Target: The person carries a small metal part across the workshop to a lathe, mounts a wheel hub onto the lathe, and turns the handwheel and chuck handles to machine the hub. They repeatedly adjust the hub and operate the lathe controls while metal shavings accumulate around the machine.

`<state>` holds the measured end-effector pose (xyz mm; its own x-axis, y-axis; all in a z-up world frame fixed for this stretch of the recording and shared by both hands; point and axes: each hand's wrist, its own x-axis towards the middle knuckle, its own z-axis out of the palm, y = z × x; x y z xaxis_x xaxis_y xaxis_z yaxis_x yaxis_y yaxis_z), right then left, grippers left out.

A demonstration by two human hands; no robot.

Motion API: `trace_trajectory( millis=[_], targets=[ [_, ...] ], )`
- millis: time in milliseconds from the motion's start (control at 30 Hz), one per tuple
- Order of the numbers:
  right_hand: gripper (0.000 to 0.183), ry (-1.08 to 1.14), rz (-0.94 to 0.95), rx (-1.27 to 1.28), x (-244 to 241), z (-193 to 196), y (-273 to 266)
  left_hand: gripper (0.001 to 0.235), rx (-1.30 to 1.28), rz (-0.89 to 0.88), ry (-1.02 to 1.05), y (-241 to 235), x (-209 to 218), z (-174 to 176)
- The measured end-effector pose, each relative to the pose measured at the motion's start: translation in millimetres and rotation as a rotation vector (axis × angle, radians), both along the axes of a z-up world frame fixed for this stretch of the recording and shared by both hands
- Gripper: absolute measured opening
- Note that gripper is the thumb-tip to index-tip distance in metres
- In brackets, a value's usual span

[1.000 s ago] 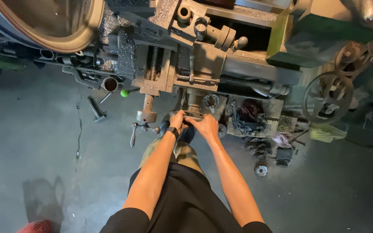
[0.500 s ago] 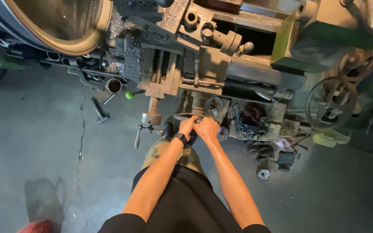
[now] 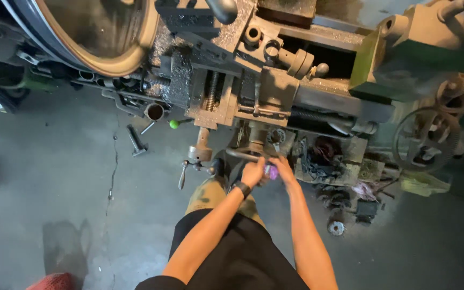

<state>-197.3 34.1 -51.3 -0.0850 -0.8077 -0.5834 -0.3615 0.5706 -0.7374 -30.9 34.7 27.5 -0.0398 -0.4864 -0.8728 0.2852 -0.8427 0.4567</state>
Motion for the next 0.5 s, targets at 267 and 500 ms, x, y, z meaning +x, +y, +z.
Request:
trace_trajectory(
  millis=[267, 500],
  targets=[
    [0.029, -0.287, -0.643, 0.042, 21, -71, 0, 0.038, -1.085, -0.772, -1.065, -26, 59, 59],
    [0.015, -0.704, -0.738, 0.200, -15, -120, 0, 0.043, -1.006, -1.122, -0.855, -34, 75, 14]
  ],
)
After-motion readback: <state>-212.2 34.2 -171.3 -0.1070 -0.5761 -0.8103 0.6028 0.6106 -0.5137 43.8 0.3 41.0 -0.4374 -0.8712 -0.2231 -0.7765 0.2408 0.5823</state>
